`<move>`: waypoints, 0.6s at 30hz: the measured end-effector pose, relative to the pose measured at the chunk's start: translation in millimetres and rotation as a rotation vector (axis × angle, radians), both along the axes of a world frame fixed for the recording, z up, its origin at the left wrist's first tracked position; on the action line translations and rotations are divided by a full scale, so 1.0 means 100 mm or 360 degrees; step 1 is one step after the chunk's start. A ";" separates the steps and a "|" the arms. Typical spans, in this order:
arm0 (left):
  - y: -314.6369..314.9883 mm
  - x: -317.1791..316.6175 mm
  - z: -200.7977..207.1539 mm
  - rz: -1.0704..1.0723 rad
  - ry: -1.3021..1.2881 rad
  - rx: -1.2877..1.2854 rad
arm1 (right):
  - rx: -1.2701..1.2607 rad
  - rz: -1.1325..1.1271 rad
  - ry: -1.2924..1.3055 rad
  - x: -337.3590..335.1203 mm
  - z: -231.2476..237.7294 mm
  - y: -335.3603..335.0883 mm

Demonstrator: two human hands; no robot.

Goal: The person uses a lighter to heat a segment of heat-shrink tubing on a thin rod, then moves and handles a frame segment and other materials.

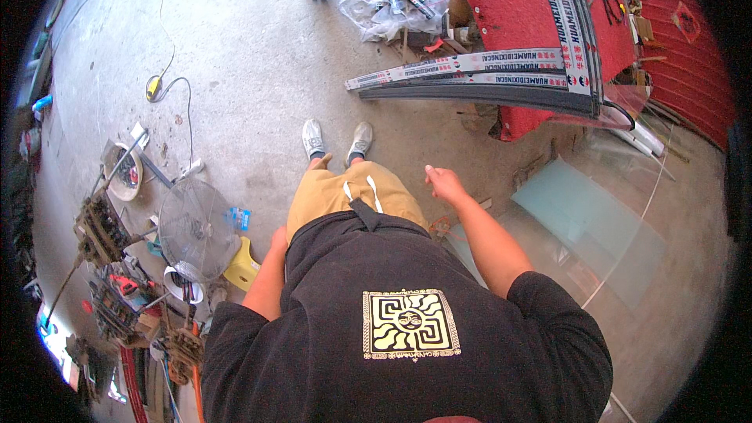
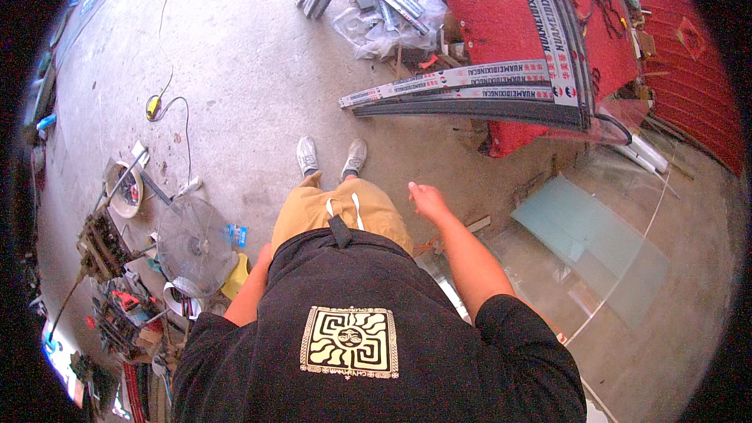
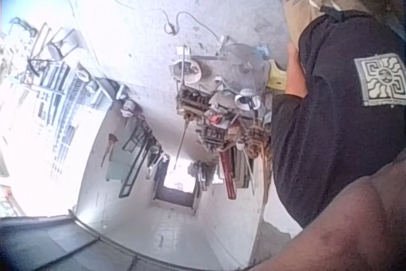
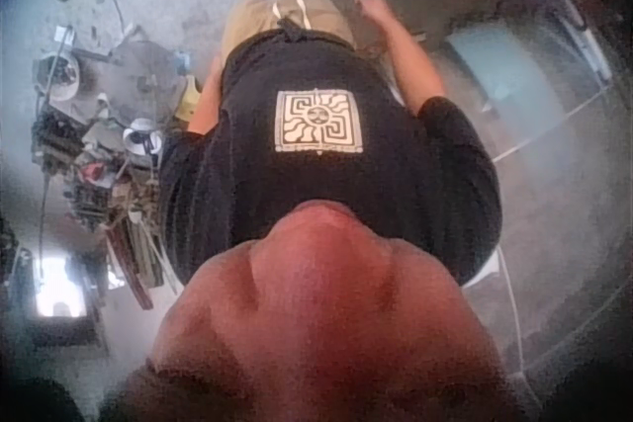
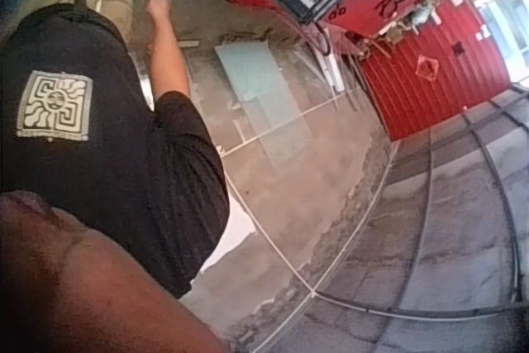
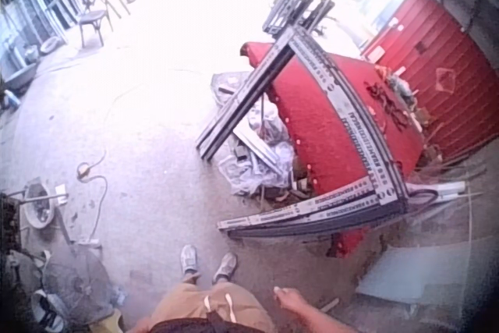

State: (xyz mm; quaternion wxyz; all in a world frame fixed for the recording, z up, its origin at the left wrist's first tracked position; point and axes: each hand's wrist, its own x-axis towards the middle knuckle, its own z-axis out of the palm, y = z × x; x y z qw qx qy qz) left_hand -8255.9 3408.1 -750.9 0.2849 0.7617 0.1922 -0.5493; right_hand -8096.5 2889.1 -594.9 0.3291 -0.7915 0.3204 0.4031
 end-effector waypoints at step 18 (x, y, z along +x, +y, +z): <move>0.12 -0.13 -0.22 -0.0119 -0.0115 -0.0053 | 0.0041 0.0029 -0.0098 -0.05 0.00 0.15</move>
